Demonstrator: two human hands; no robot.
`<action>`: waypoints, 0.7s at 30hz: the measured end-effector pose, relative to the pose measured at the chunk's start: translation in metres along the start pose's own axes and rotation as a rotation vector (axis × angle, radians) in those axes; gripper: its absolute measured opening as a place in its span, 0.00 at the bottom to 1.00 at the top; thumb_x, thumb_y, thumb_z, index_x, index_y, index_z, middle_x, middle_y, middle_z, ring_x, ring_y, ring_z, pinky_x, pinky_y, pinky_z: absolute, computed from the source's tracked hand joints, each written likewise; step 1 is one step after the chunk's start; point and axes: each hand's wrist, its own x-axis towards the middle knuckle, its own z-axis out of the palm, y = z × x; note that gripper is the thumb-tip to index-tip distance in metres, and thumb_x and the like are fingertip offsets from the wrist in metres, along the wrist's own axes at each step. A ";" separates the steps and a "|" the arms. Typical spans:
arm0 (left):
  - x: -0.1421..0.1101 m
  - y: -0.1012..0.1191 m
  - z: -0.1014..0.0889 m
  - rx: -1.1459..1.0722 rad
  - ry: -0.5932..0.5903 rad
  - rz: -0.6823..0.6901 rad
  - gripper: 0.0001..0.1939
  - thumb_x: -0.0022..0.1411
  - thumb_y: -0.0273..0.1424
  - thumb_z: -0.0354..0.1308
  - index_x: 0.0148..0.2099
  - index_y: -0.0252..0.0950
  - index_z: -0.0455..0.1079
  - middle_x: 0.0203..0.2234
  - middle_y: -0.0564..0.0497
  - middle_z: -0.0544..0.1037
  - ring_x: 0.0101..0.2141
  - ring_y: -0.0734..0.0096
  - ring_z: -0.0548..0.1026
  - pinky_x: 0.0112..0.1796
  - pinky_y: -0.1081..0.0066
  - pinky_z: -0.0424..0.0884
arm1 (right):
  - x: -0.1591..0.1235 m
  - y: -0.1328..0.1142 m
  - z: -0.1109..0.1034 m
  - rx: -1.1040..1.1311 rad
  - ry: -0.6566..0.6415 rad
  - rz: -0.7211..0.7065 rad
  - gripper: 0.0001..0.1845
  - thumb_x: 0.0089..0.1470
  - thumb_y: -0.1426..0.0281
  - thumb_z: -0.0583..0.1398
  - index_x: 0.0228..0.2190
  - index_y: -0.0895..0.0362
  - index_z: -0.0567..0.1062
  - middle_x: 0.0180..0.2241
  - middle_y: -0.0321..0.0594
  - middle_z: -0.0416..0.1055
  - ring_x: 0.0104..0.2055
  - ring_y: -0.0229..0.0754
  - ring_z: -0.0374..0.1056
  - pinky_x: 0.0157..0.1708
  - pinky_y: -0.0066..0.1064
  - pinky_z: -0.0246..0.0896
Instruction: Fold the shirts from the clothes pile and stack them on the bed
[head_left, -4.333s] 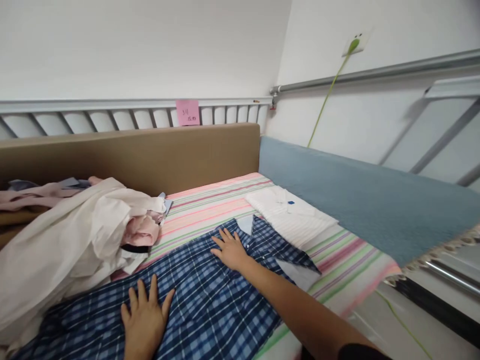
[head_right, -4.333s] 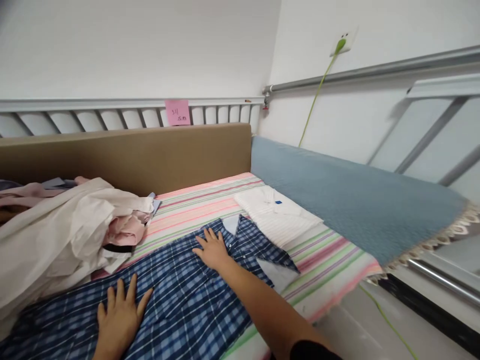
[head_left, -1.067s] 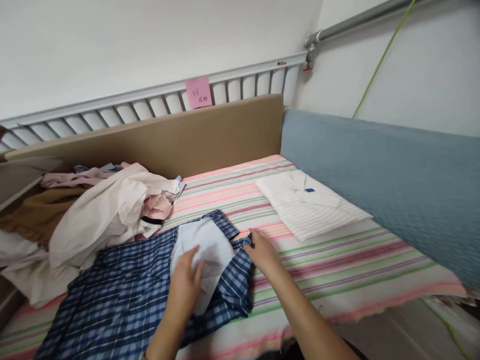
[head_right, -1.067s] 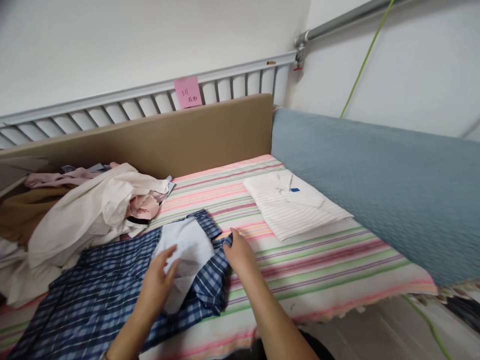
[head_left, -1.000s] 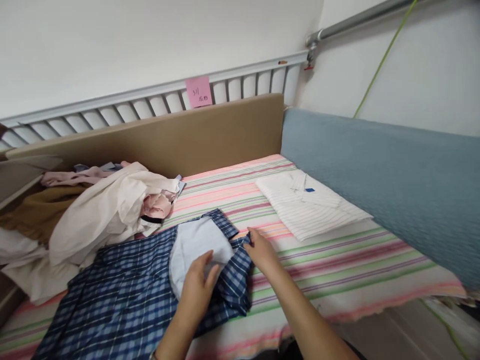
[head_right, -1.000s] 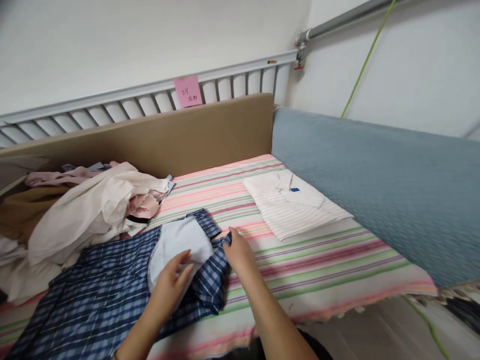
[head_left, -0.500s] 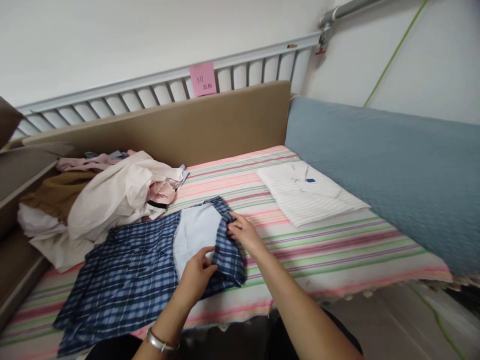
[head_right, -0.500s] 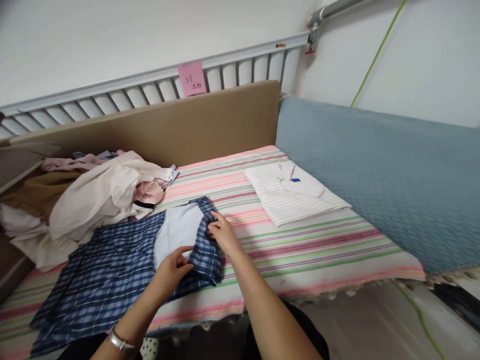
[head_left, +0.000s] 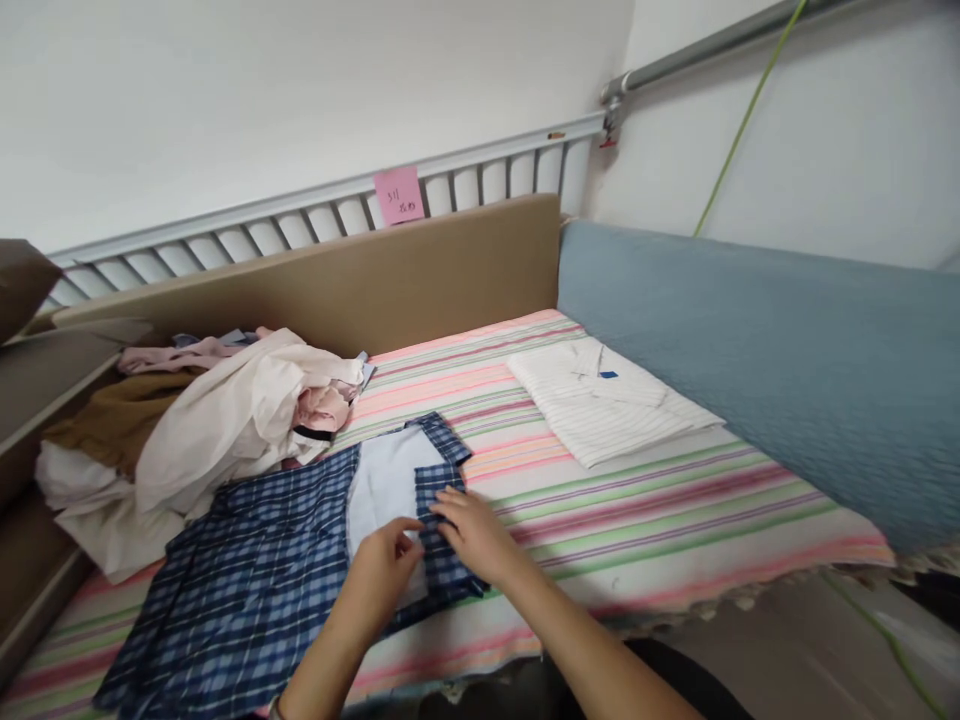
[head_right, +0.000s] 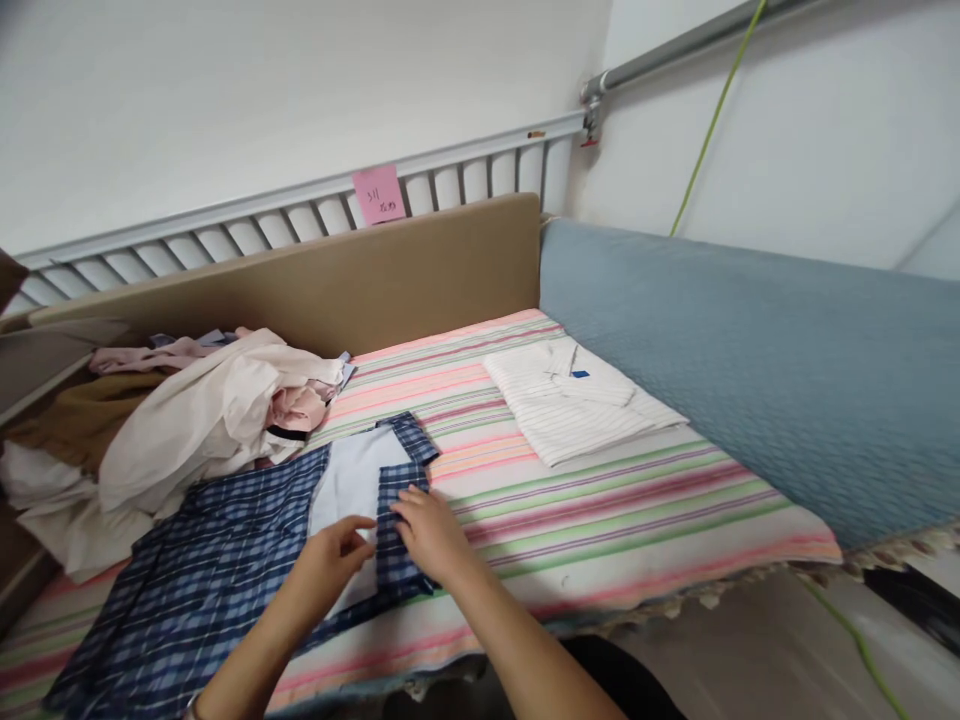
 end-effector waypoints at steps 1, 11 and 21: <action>0.008 0.005 -0.003 0.017 0.045 0.028 0.15 0.51 0.32 0.53 0.42 0.35 0.71 0.21 0.53 0.74 0.25 0.70 0.70 0.30 0.71 0.62 | -0.001 -0.001 0.001 -0.028 -0.023 -0.007 0.18 0.55 0.72 0.55 0.47 0.56 0.74 0.54 0.45 0.66 0.59 0.47 0.56 0.59 0.43 0.46; 0.107 0.047 0.035 0.920 0.117 0.497 0.16 0.55 0.27 0.54 0.47 0.36 0.68 0.45 0.45 0.72 0.48 0.61 0.68 0.45 0.64 0.64 | 0.004 -0.008 -0.009 -0.107 -0.072 -0.046 0.20 0.54 0.68 0.57 0.50 0.53 0.70 0.49 0.43 0.69 0.56 0.44 0.59 0.57 0.37 0.45; 0.130 0.051 0.036 1.139 0.008 0.634 0.10 0.61 0.30 0.47 0.40 0.34 0.68 0.37 0.44 0.73 0.42 0.58 0.68 0.42 0.59 0.63 | 0.013 -0.008 -0.003 -0.095 -0.156 -0.009 0.19 0.51 0.69 0.59 0.46 0.50 0.73 0.47 0.41 0.71 0.54 0.45 0.60 0.56 0.39 0.45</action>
